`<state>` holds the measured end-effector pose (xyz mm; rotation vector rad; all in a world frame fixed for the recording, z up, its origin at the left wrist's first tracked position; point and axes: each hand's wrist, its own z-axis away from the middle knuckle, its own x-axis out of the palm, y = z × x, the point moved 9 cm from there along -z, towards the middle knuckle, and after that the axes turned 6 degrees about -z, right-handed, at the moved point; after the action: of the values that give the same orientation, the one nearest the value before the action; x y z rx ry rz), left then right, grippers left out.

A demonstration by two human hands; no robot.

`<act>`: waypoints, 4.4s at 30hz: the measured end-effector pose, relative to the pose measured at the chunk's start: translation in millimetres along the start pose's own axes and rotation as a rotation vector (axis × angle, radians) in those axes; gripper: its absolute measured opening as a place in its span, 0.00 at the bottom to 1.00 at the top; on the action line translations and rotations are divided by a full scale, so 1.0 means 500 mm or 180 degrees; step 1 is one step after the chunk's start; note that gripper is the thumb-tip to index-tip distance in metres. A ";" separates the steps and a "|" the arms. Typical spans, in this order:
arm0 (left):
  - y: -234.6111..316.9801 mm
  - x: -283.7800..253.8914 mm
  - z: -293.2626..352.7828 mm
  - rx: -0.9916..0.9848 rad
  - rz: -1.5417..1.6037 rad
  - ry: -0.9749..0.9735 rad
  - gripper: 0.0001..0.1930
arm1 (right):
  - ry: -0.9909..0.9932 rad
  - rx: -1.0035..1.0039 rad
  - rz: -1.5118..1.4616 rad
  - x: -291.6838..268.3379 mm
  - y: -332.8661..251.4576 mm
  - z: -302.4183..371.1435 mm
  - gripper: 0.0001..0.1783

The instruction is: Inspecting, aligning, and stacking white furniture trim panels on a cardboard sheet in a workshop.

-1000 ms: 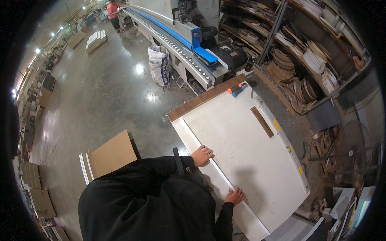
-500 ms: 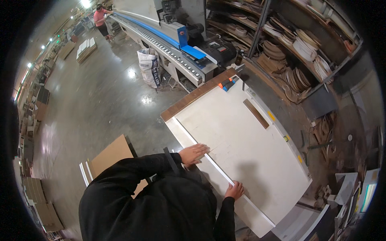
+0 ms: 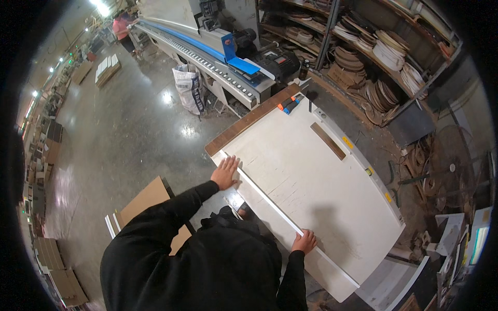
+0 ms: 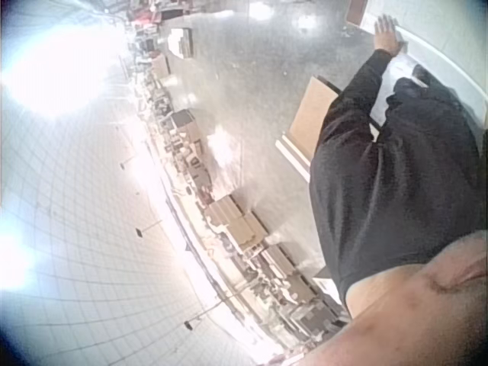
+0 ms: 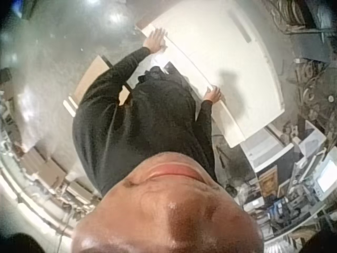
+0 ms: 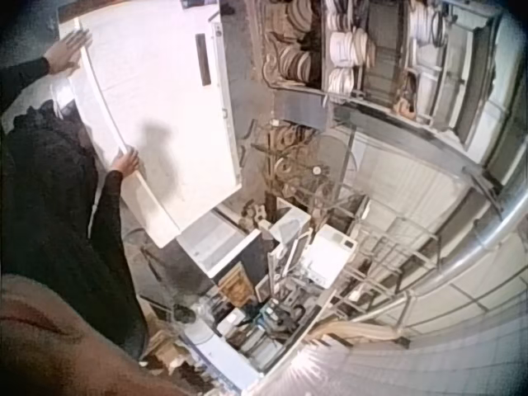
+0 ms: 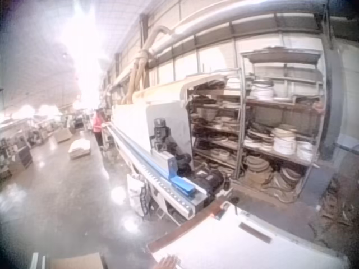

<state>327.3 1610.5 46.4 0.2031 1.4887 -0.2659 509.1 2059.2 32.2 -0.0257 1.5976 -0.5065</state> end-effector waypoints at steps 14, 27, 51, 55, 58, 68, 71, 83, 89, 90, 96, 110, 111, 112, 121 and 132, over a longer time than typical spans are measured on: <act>0.069 -0.023 0.051 0.0239 0.0317 -0.0313 0.43 | -0.0049 0.0204 -0.0227 -0.006 0.012 -0.006 0.16; 0.018 -0.001 0.029 -0.0436 0.0730 -0.0552 0.56 | -0.0253 0.0426 -0.0151 0.012 0.016 -0.024 0.18; 0.010 -0.001 0.034 -0.0154 0.0791 -0.0682 0.54 | -0.0317 0.0481 0.0019 0.007 0.008 -0.020 0.19; 0.006 0.011 0.036 -0.0170 0.0827 -0.0730 0.54 | -0.0531 0.0535 0.0006 0.023 0.015 -0.027 0.19; 0.004 0.008 0.027 -0.0172 0.0906 -0.0638 0.53 | -0.0404 0.0522 0.0032 0.034 0.024 -0.031 0.18; -0.010 -0.007 0.030 0.0030 0.1052 -0.0597 0.53 | -0.0527 0.0681 0.0215 0.040 0.022 -0.036 0.19; -0.011 -0.011 0.037 0.0081 0.1019 -0.0586 0.53 | -0.0495 0.0593 0.0146 0.032 0.012 -0.032 0.18; -0.005 -0.002 0.028 0.0540 0.0153 -0.1027 0.57 | -0.0387 0.0534 0.0125 0.013 -0.015 -0.033 0.17; -0.013 -0.005 0.028 0.0800 0.0000 -0.1078 0.58 | -0.0501 0.0645 0.0078 0.019 -0.008 -0.034 0.16; -0.015 -0.001 0.027 0.0828 -0.0022 -0.1045 0.58 | -0.0501 0.0658 0.0064 0.018 -0.010 -0.033 0.16; -0.016 0.005 0.020 0.0882 0.0054 -0.1128 0.58 | -0.0362 0.0701 0.0083 0.019 -0.007 -0.031 0.16; 0.022 -0.101 -0.146 0.1146 0.0242 -0.1135 0.48 | -0.0404 0.0830 -0.0025 0.018 0.011 -0.021 0.18; 0.037 -0.111 -0.184 0.1240 0.0203 -0.1020 0.49 | -0.0342 0.0921 -0.0043 0.015 0.019 -0.018 0.18; 0.050 -0.125 -0.226 0.1282 0.0302 -0.0865 0.51 | -0.0328 0.0861 -0.0078 0.018 0.020 -0.018 0.18; 0.095 -0.123 -0.674 0.1707 -0.0159 0.0630 0.59 | -0.0363 0.0692 -0.0200 0.043 0.014 -0.049 0.18; 0.119 -0.093 -1.093 0.1620 -0.1285 0.0093 0.57 | -0.0027 0.0539 -0.0101 0.027 0.004 -0.059 0.22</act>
<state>-178.3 1831.2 50.8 0.3114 1.4608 -0.9733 480.2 2065.6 19.1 0.0745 1.5432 -0.6642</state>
